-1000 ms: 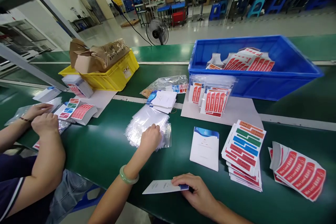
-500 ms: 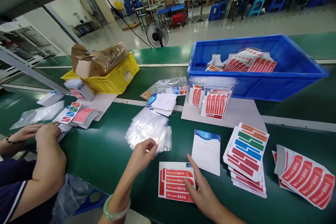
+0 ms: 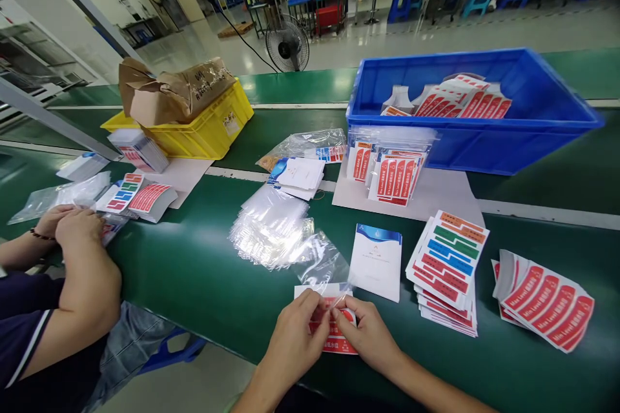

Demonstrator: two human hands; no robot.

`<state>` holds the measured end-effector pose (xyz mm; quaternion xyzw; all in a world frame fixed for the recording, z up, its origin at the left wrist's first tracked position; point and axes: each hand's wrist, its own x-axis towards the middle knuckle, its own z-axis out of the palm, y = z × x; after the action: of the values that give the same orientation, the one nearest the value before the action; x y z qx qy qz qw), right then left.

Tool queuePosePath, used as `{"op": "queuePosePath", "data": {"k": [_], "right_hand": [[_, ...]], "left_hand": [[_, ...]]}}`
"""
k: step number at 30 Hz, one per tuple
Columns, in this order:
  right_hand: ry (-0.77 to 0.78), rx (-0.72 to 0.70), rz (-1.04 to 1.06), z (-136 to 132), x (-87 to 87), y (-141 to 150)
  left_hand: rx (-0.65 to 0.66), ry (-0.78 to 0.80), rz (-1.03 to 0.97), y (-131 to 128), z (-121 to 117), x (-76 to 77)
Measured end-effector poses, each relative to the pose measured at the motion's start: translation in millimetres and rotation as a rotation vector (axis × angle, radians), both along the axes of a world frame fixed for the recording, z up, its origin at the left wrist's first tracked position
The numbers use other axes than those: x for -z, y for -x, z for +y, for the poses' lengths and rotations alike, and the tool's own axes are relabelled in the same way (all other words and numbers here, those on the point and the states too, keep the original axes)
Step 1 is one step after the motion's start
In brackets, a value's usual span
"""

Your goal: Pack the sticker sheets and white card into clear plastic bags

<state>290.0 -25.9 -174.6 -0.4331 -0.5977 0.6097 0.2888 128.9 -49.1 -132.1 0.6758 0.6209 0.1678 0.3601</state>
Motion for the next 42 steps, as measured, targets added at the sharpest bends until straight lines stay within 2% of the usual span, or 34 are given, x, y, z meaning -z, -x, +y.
{"op": "queuePosePath", "data": {"k": [7,11,13,16,18,21,23,26,29,31,33,35,38,40,42], "right_hand": [[-0.084,-0.058,-0.073,-5,0.5,5],[-0.113,-0.096,-0.109,-13,0.7,5],[-0.141,-0.115,-0.124,-12,-2.0,4],[-0.184,-0.102,-0.164,-6,-7.3,0],[-0.194,-0.094,-0.19,-1,-9.4,-1],[-0.197,-0.109,-0.214,1,-9.0,1],[-0.198,-0.101,-0.228,2,-7.4,1],[-0.188,-0.066,-0.246,4,-6.7,-9],[-0.162,-0.015,-0.223,3,-12.0,-32],[-0.144,0.079,-0.19,-1,-19.0,-50],[-0.158,0.225,-0.18,-9,-27.4,-67],[-0.229,0.313,-0.197,-18,-34.9,-77],[-0.316,0.272,-0.206,-30,-39.6,-77],[-0.233,0.215,-0.177,-35,-37.4,-72],[-0.01,0.174,-0.111,-37,-31.9,-67]], "left_hand": [[0.08,-0.272,0.372,-3,-12,15.0],[-0.059,-0.461,0.512,6,-15,9.2],[-0.062,-0.453,0.525,9,-18,1.6],[0.062,-0.341,0.463,6,-25,-7.7],[0.109,-0.264,0.4,1,-27,-8.9],[0.106,-0.192,0.342,-3,-26,-5.8],[0.065,-0.205,0.342,2,-24,-5.4],[-0.089,-0.308,0.377,17,-21,-12.3],[-0.237,-0.385,0.42,30,-22,-22.0],[-0.26,-0.4,0.456,30,-22,-24.1],[-0.242,-0.399,0.473,24,-22,-21.4],[-0.21,-0.389,0.453,14,-20,-15.3],[-0.171,-0.379,0.396,-3,-17,-4.8],[-0.153,-0.375,0.363,-13,-16,2.5],[-0.138,-0.361,0.342,-19,-14,10.5]]}}
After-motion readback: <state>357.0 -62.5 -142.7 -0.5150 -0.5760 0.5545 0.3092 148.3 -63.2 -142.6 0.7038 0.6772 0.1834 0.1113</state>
